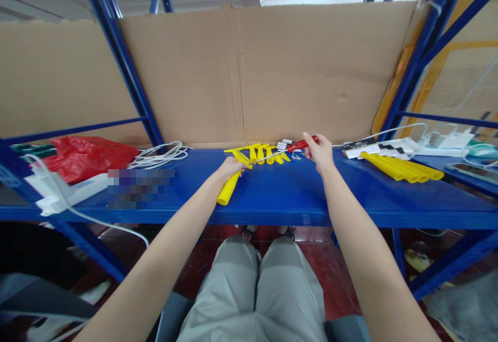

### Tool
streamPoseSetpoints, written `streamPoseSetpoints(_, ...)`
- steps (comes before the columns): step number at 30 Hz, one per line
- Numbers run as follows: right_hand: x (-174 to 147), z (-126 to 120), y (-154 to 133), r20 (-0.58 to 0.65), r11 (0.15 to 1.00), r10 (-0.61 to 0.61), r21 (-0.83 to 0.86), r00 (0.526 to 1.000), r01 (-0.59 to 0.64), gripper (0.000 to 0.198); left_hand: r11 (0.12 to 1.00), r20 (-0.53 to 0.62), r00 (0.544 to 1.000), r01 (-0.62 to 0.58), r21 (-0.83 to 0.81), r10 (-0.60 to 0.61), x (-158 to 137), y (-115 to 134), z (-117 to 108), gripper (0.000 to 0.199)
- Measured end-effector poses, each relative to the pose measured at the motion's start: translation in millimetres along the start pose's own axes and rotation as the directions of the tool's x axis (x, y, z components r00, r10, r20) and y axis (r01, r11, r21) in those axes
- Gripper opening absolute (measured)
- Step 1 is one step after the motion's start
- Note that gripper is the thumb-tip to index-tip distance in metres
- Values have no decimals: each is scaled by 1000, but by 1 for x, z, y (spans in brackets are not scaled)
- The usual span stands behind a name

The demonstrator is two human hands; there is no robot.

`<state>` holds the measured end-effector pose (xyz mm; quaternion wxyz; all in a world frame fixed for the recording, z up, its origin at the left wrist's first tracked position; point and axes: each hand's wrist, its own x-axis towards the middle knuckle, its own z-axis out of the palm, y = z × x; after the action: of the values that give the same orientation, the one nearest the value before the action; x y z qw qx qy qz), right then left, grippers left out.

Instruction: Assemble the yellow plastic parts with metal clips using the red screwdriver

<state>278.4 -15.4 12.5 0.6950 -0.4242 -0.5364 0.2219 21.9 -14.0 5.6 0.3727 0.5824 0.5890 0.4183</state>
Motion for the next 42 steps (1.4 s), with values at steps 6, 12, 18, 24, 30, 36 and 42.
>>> streamPoseSetpoints(6, -2, 2, -3, -19, 1000, 7, 19, 1000, -7, 42, 1000, 10, 1000, 1, 18, -1, 2, -1, -1, 20)
streamPoseSetpoints(12, -6, 2, -11, -7, 997, 40, 66, 999, -39, 47, 1000, 20, 1000, -20, 24, 19, 0, 0, 0, 21)
streamPoseSetpoints(18, -6, -2, -15, 88, 964, 195, 166, 977, -207, 42, 1000, 6, 1000, 16, 24, -16, 4, -3, 0, 17)
streamPoseSetpoints(24, -5, -6, -19, 201, 936, 226, 227, 953, -269, 27, 1000, 17, 1000, -7, 10, 6, 7, -6, 0, 14)
streamPoseSetpoints(30, -4, -9, -18, 326, 928, 125, 294, 937, -226, 26, 1000, 21, 1000, 3, 31, -4, 10, -8, 0, 15)
streamPoseSetpoints(36, -5, -4, -13, 246, 964, 64, 234, 967, -123, 42, 999, 14, 1000, 1, 34, -2, 4, -3, 0, 22)
streamPoseSetpoints(42, -3, 2, -7, 77, 992, 3, 127, 997, -13, 45, 1000, 15, 1000, -13, 26, 13, 0, -1, -1, 23)
